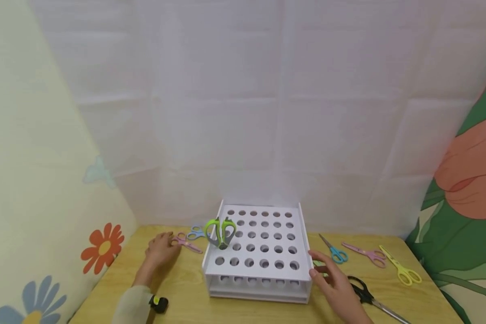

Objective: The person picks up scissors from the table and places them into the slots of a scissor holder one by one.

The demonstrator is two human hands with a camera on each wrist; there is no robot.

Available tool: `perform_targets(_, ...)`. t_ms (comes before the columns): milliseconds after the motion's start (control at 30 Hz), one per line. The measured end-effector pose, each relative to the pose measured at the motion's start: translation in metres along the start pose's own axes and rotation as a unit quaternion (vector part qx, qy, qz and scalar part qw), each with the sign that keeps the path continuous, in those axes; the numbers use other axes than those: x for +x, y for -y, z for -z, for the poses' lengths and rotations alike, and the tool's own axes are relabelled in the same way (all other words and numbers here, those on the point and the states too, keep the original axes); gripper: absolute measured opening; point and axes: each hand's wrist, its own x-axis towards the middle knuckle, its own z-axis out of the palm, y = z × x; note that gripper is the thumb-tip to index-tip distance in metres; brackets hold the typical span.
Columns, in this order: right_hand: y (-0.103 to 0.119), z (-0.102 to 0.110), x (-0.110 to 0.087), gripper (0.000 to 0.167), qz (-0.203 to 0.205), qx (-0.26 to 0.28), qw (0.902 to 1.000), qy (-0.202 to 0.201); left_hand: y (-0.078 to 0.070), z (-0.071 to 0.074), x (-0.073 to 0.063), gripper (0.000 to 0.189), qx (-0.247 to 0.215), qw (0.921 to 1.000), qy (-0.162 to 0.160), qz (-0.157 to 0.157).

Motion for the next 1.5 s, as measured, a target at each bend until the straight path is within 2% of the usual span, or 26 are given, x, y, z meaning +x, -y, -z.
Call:
perform_targets(233, -0.003, 0.001, -0.001, 0.043, 0.046, -0.006, 0.9989, -0.007, -0.004, 0.006, 0.003, 0.043, 0.028, 0.9995, -0.006, -0.013)
perform_targets(533, -0.001, 0.0, -0.005, 0.044, 0.014, -0.001, 0.9999, -0.007, -0.005, 0.004, -0.003, 0.034, 0.022, 0.9996, 0.003, -0.02)
perform_targets(900, -0.005, -0.002, -0.006, 0.041, 0.054, 0.003, 0.9985, -0.012, -0.005, 0.006, -0.004, 0.034, 0.008, 0.9999, -0.003, -0.012)
perform_targets(1033, -0.006, -0.002, -0.005, 0.04, 0.068, 0.005, 0.9976, -0.008, -0.005, 0.007, -0.002, 0.034, 0.001, 1.0, -0.009, 0.002)
perform_targets(1233, -0.007, -0.002, -0.004, 0.039, 0.08, 0.008, 0.9968, -0.007, -0.004, 0.012, 0.001, 0.03, -0.032, 0.9988, -0.022, 0.028)
perform_targets(1333, -0.006, -0.002, -0.003, 0.04, 0.073, 0.013, 0.9972, -0.005, -0.002, 0.013, 0.003, 0.03, -0.067, 0.9973, -0.023, 0.018)
perform_targets(1500, -0.007, -0.002, -0.003, 0.04, 0.057, 0.017, 0.9982, 0.0, 0.0, 0.011, 0.005, 0.032, -0.12, 0.992, -0.04, 0.003)
